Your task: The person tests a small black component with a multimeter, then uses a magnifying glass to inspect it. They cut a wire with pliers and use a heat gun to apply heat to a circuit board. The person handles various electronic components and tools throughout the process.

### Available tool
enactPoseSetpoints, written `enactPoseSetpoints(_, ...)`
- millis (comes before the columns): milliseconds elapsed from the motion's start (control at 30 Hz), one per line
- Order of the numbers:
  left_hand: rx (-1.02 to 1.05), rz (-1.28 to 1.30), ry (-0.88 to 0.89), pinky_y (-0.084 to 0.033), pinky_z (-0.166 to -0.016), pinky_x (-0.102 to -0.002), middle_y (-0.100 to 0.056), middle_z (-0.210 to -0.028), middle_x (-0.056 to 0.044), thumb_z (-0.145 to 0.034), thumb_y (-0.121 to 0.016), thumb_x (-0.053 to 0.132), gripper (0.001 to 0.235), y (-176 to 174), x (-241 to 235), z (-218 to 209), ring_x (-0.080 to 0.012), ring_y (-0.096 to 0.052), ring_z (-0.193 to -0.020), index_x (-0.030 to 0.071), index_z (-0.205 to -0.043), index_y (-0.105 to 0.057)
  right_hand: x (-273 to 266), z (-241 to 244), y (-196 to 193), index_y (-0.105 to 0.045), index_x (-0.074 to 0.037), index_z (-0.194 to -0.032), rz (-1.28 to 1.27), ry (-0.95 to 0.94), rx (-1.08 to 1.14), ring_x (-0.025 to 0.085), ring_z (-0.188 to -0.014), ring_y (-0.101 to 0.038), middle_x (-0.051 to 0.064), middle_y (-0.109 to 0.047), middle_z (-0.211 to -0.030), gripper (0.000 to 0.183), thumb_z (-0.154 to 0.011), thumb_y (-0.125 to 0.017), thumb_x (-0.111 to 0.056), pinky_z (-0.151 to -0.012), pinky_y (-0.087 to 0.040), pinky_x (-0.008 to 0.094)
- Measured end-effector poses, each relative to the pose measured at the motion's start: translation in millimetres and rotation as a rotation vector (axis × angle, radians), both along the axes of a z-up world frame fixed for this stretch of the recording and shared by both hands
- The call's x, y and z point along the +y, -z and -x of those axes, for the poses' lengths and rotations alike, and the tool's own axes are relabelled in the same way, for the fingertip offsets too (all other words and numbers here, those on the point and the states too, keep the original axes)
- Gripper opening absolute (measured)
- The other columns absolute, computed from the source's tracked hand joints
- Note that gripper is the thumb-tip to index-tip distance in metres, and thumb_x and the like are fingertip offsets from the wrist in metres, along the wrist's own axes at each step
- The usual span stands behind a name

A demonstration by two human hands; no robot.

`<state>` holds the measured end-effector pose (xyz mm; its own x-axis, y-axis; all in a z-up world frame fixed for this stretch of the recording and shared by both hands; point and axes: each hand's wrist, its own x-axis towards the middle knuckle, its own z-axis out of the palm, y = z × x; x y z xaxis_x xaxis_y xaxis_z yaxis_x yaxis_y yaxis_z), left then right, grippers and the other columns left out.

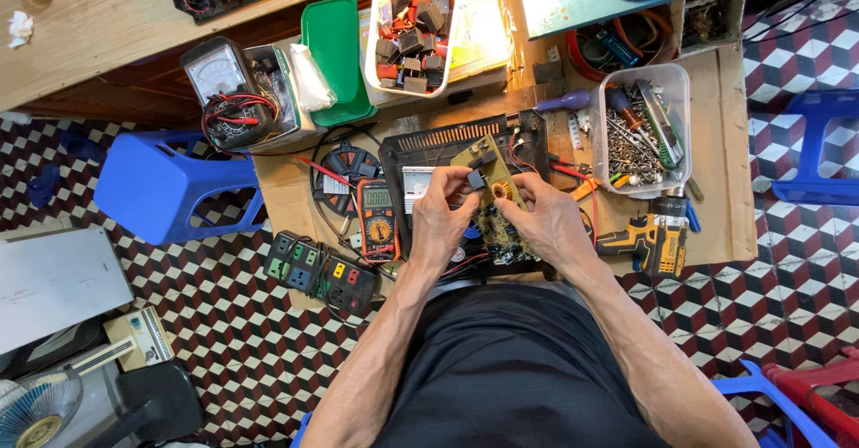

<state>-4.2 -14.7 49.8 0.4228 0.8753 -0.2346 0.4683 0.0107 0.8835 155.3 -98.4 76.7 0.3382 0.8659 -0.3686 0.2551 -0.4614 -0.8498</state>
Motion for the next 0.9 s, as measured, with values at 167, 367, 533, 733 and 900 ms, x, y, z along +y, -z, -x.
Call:
enactPoseSetpoints(167,0.021,0.028,-0.016,-0.064,-0.071,-0.028,-0.079,-0.108,-0.01,-0.09,-0.073,0.009,0.031,2.5,-0.9,-0.1,-0.0148,-0.077,-0.083,0.007,-0.117,-0.06,0.7,1.4,-0.4,-0.068,-0.007,-0.12,0.054,-0.021,-0.089,0.019,-0.081,-0.074,0.012,-0.077,-0.095,0.037,-0.09,-0.072,-0.028,-0.072,-0.057,0.034)
enactPoseSetpoints(367,0.012,0.012,-0.018,-0.064,-0.069,-0.027,-0.079,-0.106,-0.01,-0.09,-0.074,0.01,0.03,4.1,0.4,-0.1,-0.0138,-0.077,-0.082,0.007,-0.116,-0.06,1.9,1.7,2.0,-0.068,-0.006,-0.12,0.04,-0.042,-0.121,0.02,-0.081,-0.074,0.012,-0.077,-0.095,0.038,-0.09,-0.073,-0.028,-0.073,-0.057,0.035)
enactPoseSetpoints(533,0.031,-0.024,0.008,-0.064,-0.071,-0.029,-0.079,-0.104,-0.009,-0.091,-0.074,0.011,0.029,2.7,0.0,-0.1,-0.016,-0.077,-0.084,0.007,-0.115,-0.06,0.9,1.7,2.4,-0.068,-0.006,-0.119,0.034,-0.057,-0.113,0.02,-0.082,-0.075,0.011,-0.078,-0.099,0.037,-0.09,-0.072,-0.028,-0.073,-0.058,0.035)
enactPoseSetpoints(733,0.033,-0.129,0.05,-0.064,-0.077,-0.032,-0.079,-0.102,-0.01,-0.092,-0.074,0.009,0.027,-0.4,-0.7,-1.5,-0.0201,-0.079,-0.091,0.007,-0.116,-0.062,1.7,1.1,3.0,-0.068,-0.006,-0.118,0.052,-0.067,-0.163,0.023,-0.077,-0.074,0.013,-0.078,-0.097,0.036,-0.089,-0.073,-0.027,-0.07,-0.057,0.037)
enactPoseSetpoints(900,-0.006,-0.178,0.029,-0.066,-0.08,-0.03,-0.078,-0.104,-0.01,-0.092,-0.073,0.01,0.031,-1.4,-5.9,-6.4,-0.0216,-0.078,-0.096,0.009,-0.123,-0.065,1.9,1.0,3.1,-0.067,-0.006,-0.118,-0.027,-0.078,-0.152,0.019,-0.076,-0.073,0.012,-0.077,-0.095,0.034,-0.091,-0.072,-0.027,-0.067,-0.056,0.035)
